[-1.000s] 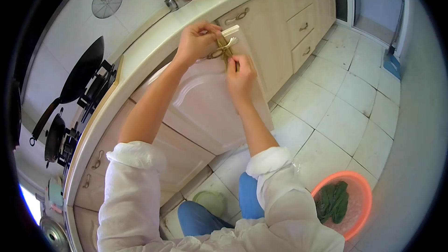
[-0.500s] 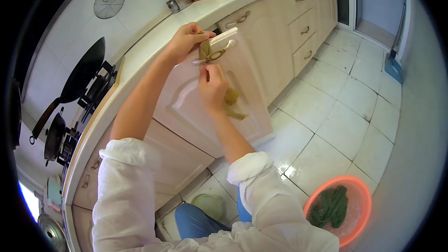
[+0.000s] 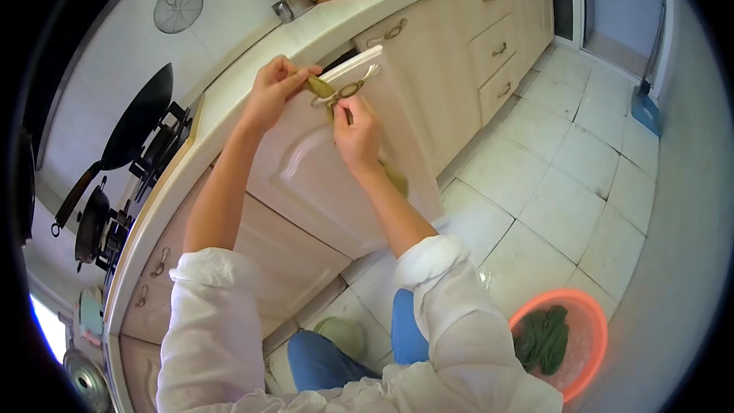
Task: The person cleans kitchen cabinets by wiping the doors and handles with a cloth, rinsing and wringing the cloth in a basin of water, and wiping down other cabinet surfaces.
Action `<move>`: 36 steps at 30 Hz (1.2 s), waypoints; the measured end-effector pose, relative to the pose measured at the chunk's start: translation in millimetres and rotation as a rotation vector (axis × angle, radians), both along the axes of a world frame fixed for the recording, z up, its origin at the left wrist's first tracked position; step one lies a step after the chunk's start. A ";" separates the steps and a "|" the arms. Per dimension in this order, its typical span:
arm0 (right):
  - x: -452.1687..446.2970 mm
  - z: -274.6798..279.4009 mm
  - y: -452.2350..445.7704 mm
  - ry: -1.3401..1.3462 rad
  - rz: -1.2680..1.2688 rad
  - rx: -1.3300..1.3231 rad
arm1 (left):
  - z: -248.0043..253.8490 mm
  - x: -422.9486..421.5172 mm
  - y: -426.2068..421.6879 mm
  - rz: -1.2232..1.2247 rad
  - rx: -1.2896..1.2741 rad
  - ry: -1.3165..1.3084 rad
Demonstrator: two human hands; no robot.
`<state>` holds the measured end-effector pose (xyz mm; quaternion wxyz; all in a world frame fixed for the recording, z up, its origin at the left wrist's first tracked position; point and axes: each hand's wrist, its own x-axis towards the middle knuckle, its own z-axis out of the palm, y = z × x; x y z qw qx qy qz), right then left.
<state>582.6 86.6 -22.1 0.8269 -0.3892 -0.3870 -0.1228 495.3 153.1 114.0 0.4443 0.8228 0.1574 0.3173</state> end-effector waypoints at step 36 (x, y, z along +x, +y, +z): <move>114.9 63.6 -30.6 -0.635 0.235 -0.457 | -17.5 -15.8 -28.8 0.364 0.461 0.142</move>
